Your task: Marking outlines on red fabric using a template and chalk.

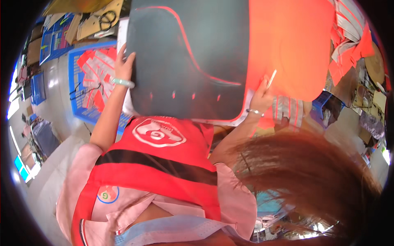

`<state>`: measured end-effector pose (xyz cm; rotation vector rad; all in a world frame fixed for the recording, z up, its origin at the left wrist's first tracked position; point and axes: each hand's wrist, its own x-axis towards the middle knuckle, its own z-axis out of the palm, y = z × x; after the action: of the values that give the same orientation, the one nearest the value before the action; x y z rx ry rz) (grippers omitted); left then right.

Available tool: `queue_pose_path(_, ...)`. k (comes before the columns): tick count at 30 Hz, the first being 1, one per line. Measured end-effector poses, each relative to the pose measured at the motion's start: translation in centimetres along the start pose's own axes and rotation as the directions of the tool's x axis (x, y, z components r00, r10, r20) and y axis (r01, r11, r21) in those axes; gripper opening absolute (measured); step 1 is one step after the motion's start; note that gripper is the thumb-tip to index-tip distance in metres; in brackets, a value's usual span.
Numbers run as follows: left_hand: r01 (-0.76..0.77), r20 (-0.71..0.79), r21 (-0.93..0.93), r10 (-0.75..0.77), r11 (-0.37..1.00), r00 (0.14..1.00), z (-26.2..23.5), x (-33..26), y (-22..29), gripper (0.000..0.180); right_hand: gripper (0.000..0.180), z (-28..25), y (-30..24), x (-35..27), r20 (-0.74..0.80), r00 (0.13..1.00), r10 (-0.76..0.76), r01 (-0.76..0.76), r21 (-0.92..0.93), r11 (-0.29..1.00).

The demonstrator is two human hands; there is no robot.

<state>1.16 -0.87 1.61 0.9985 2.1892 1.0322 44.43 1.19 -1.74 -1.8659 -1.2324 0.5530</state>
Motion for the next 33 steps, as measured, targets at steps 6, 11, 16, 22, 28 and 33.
queue_pose_path(6,-0.114,-0.050,-0.070,0.111,0.991,0.993,1.8,0.6,-1.0,0.051,0.025,-0.3,0.3,-8.4,-0.043,0.994,-0.103,0.106,0.065,0.992)
queue_pose_path(11,-0.239,-0.106,0.036,0.242,0.970,0.964,2.9,0.5,-1.4,0.050,0.025,0.2,0.9,-9.1,-0.090,0.971,-0.220,0.216,-0.054,0.975)
queue_pose_path(16,-0.221,-0.111,0.067,0.227,0.973,0.968,2.7,0.7,-1.8,0.050,0.027,0.2,-0.5,-9.1,-0.073,0.976,-0.207,0.202,-0.074,0.977)
queue_pose_path(22,-0.213,-0.104,0.034,0.215,0.976,0.971,3.0,0.3,-1.4,0.051,0.029,0.2,0.4,-9.0,-0.082,0.963,-0.255,0.245,-0.113,0.963)
queue_pose_path(28,-0.207,-0.120,0.032,0.209,0.978,0.970,2.9,0.8,-2.0,0.052,0.030,0.1,-0.2,-9.1,-0.038,0.981,-0.191,0.185,-0.119,0.975)
queue_pose_path(33,-0.210,-0.123,0.035,0.213,0.977,0.969,3.1,1.1,-2.2,0.052,0.031,0.5,0.6,-8.9,-0.070,0.961,-0.267,0.253,-0.162,0.954)
